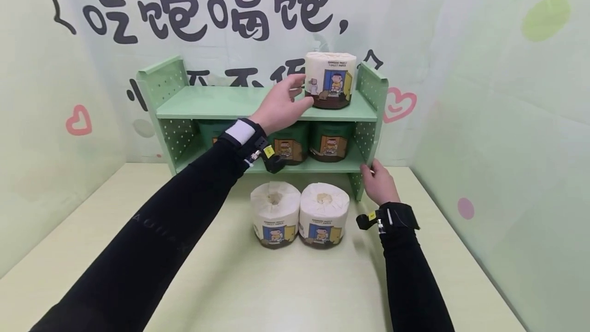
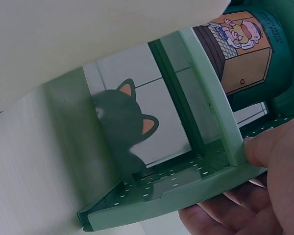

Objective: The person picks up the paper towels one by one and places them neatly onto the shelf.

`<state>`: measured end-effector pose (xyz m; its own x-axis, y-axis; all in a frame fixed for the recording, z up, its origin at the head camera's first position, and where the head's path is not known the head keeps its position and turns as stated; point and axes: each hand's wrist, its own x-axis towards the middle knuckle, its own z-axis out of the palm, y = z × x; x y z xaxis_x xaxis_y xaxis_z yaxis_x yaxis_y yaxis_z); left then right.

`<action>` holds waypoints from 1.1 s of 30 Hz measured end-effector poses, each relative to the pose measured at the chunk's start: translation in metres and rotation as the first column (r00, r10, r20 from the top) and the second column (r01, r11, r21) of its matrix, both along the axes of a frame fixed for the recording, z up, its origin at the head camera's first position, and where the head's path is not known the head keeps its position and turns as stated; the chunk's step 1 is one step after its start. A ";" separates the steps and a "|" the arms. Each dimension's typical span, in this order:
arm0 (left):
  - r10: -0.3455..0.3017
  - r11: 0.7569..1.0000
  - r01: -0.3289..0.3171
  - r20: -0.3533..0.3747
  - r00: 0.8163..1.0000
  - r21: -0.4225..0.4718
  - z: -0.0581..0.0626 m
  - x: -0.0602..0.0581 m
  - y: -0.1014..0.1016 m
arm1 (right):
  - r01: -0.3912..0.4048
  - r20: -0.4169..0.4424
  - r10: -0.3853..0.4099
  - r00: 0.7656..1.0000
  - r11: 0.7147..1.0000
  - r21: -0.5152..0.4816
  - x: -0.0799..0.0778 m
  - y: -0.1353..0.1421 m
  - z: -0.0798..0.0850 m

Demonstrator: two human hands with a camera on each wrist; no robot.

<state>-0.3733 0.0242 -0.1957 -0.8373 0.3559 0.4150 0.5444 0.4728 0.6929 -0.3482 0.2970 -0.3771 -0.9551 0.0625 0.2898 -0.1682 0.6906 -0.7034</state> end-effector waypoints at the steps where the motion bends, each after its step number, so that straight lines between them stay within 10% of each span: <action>1: -0.002 1.000 0.002 -0.005 1.000 0.013 0.000 0.002 -0.002 | 0.000 -0.001 0.000 1.000 1.000 0.000 0.000 0.000 0.000; 14: -0.092 0.970 0.096 -0.030 0.995 0.225 -0.016 0.025 -0.035 | -0.001 -0.003 0.001 1.000 1.000 0.005 0.003 0.000 0.001; 23: -0.177 0.938 0.178 -0.031 0.984 0.298 -0.010 0.083 -0.054 | 0.009 -0.004 -0.008 1.000 1.000 0.011 0.004 0.000 0.000; 33: -0.228 0.925 0.221 -0.011 0.974 0.308 -0.058 0.072 -0.076 | 0.008 0.001 -0.008 1.000 1.000 0.006 0.004 -0.002 0.001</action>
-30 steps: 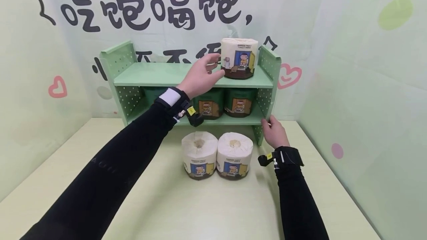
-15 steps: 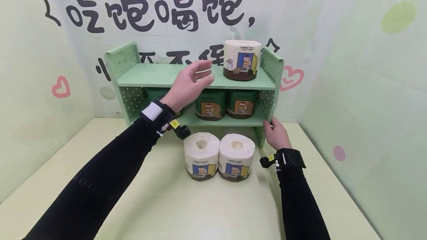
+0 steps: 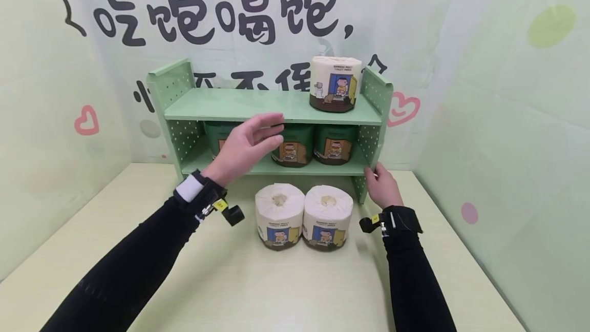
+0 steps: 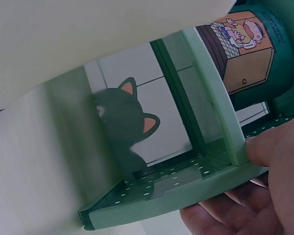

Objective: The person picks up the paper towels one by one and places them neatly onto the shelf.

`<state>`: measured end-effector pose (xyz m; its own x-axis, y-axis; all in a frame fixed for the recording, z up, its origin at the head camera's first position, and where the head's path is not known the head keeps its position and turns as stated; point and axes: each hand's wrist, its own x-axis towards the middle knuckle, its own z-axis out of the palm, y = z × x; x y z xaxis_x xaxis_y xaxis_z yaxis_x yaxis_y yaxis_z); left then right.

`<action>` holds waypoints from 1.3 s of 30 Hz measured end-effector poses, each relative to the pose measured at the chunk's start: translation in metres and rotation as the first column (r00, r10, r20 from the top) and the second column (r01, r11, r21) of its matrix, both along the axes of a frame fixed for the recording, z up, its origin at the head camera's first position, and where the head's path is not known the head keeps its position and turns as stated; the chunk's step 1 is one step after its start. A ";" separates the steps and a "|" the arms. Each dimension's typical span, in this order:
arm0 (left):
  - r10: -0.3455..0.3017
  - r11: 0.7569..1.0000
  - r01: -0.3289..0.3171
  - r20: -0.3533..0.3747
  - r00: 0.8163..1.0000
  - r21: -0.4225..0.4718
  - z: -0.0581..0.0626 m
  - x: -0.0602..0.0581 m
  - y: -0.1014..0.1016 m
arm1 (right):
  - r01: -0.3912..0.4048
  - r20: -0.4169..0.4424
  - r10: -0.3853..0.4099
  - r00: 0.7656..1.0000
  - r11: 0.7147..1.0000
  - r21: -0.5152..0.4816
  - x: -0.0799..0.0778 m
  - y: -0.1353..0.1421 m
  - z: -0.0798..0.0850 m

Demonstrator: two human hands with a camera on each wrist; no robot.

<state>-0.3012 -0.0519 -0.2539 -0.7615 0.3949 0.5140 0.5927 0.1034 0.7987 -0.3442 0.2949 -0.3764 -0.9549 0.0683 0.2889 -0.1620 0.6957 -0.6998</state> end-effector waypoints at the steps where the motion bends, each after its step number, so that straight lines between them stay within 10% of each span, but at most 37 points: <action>1: -0.002 1.000 0.002 0.005 1.000 -0.001 -0.006 -0.003 -0.002 | 0.000 -0.001 0.000 1.000 1.000 -0.001 0.000 0.000 0.000; 27: 0.044 0.989 -0.010 0.229 0.972 -0.148 -0.141 0.001 -0.035 | 0.006 0.011 -0.006 1.000 1.000 -0.005 0.002 -0.002 0.001; 39: 0.005 0.987 0.049 0.340 0.940 -0.151 -0.170 -0.005 -0.027 | 0.007 0.006 -0.007 1.000 1.000 -0.004 -0.001 -0.002 0.000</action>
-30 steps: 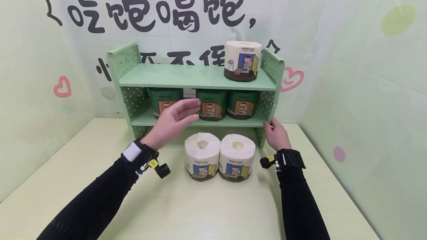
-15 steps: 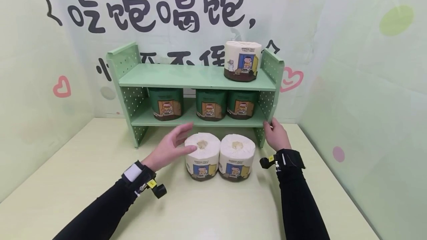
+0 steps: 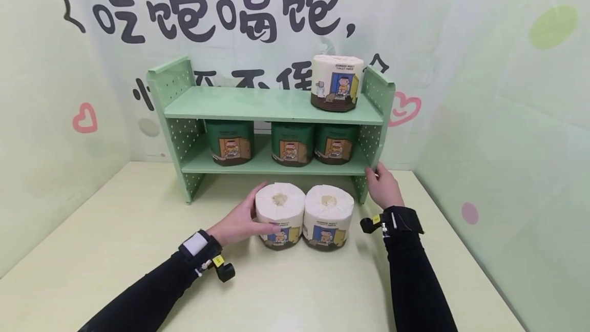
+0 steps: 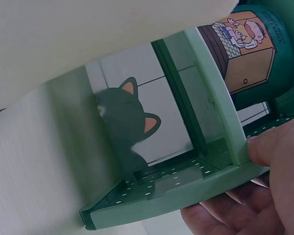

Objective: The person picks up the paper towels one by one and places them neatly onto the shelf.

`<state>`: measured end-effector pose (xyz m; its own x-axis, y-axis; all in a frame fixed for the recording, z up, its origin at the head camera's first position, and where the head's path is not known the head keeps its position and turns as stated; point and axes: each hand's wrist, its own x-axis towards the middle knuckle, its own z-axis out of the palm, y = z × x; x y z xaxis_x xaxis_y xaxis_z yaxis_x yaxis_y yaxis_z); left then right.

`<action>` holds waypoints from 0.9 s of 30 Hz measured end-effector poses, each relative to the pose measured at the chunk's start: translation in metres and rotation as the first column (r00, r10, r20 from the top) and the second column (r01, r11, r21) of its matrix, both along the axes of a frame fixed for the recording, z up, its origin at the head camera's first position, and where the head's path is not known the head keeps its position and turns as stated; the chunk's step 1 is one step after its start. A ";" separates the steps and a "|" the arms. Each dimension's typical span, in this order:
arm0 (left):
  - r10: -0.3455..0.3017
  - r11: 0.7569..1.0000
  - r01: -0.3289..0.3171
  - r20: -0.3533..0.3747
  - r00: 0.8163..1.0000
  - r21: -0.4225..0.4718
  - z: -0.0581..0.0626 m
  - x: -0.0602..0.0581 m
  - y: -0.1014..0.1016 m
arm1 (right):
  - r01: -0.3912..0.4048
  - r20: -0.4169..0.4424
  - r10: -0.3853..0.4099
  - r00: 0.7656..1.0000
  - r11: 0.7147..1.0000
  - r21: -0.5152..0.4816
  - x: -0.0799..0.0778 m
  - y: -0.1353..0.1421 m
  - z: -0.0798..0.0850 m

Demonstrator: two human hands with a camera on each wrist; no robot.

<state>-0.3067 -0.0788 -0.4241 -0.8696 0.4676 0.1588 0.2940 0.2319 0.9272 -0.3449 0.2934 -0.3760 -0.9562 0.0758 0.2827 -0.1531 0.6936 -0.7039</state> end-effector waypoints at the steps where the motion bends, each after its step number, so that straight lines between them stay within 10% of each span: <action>1: -0.008 1.000 0.008 -0.001 1.000 0.006 0.000 0.000 0.000 | 0.003 -0.002 -0.003 1.000 1.000 0.001 0.000 0.000 0.001; 19: -0.087 0.996 0.087 -0.028 0.996 0.008 0.025 0.019 -0.004 | -0.002 -0.006 0.002 1.000 1.000 -0.001 0.002 0.000 0.001; 27: -0.085 0.996 0.084 -0.021 0.996 -0.018 0.001 0.000 -0.008 | -0.008 -0.001 0.008 1.000 1.000 -0.004 0.002 0.000 0.000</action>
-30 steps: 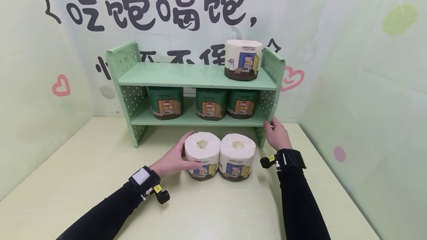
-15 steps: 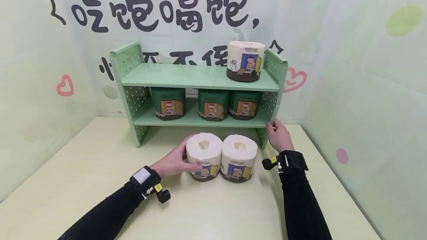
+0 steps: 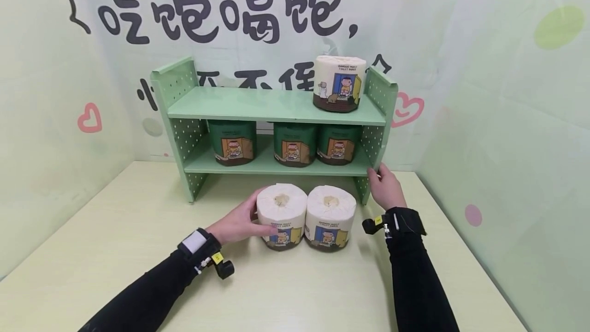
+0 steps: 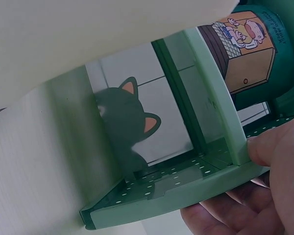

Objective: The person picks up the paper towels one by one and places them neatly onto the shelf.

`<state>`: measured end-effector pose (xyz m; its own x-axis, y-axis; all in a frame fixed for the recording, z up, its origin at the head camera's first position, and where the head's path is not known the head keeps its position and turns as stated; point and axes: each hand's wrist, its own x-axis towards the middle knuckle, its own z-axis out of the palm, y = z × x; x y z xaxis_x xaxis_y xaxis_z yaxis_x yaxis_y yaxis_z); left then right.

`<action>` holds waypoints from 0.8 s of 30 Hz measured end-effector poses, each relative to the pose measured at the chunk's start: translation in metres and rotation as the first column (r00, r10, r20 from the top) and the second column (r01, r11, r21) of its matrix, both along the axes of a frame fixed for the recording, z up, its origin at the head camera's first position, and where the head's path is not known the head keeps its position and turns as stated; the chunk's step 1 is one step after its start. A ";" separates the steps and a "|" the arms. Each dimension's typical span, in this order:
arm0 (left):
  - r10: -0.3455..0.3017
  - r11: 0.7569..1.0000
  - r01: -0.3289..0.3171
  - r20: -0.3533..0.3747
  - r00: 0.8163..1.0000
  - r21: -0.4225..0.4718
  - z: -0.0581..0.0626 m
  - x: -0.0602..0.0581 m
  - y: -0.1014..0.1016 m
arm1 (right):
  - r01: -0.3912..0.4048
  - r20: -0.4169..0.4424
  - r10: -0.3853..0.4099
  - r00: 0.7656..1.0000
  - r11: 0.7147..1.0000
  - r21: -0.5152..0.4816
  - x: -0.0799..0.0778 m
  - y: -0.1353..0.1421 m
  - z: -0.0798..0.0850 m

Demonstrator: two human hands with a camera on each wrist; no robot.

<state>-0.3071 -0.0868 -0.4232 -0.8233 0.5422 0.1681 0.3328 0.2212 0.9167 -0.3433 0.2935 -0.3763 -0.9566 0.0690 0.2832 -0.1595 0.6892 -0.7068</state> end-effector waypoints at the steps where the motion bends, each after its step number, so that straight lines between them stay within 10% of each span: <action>1: -0.001 1.000 0.001 0.000 1.000 -0.004 -0.001 -0.001 -0.001 | 0.000 0.001 0.000 1.000 1.000 -0.001 0.000 0.000 0.000; 24: 0.038 0.999 -0.038 -0.068 0.997 0.008 0.006 -0.006 -0.009 | -0.012 0.007 0.012 1.000 1.000 -0.003 0.000 0.001 0.000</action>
